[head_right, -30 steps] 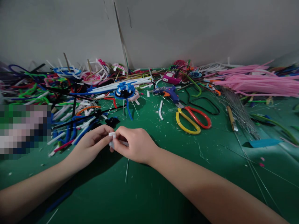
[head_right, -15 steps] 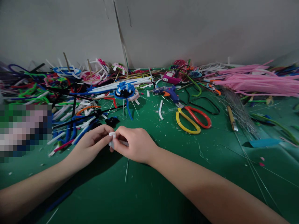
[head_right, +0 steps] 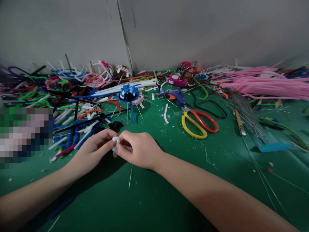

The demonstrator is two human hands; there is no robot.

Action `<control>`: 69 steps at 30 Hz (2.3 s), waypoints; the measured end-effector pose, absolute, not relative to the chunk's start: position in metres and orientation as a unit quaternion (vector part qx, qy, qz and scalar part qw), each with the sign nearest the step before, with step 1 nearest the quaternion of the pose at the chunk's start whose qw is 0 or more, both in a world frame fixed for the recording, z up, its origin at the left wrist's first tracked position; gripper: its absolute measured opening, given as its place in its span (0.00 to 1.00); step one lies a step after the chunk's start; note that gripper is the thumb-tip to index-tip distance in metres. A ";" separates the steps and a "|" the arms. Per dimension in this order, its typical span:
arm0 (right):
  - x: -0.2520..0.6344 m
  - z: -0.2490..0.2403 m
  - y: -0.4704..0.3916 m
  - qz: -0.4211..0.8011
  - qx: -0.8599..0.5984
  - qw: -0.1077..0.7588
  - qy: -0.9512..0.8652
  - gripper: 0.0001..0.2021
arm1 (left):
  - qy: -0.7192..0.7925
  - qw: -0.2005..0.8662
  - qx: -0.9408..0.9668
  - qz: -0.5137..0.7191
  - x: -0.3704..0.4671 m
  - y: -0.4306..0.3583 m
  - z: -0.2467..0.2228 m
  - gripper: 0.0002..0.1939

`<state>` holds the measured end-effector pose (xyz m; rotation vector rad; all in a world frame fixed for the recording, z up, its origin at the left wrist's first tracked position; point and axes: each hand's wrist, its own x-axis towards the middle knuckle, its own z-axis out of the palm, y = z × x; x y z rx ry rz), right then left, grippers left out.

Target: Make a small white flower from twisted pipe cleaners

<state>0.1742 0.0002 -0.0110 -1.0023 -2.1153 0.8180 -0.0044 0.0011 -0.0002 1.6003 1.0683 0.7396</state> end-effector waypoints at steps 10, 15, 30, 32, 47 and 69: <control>0.174 -0.011 0.000 0.286 -0.374 0.338 -0.815 0.06 | 0.445 0.512 0.667 0.308 -0.003 0.001 0.001 0.07; 0.174 -0.013 0.000 0.266 -0.369 0.347 -0.820 0.07 | 0.442 0.509 0.671 0.308 -0.004 0.001 0.000 0.07; 0.174 -0.014 0.000 0.252 -0.363 0.356 -0.823 0.06 | 0.435 0.525 0.663 0.308 -0.005 0.001 0.001 0.07; 0.174 -0.014 0.000 0.253 -0.363 0.355 -0.824 0.06 | 0.435 0.524 0.664 0.308 -0.006 0.000 0.001 0.07; 0.174 -0.015 0.000 0.260 -0.360 0.356 -0.822 0.05 | 0.434 0.525 0.663 0.311 -0.004 0.000 0.000 0.07; 0.174 -0.014 0.000 0.263 -0.364 0.349 -0.822 0.05 | 0.429 0.528 0.663 0.312 -0.004 0.002 -0.001 0.07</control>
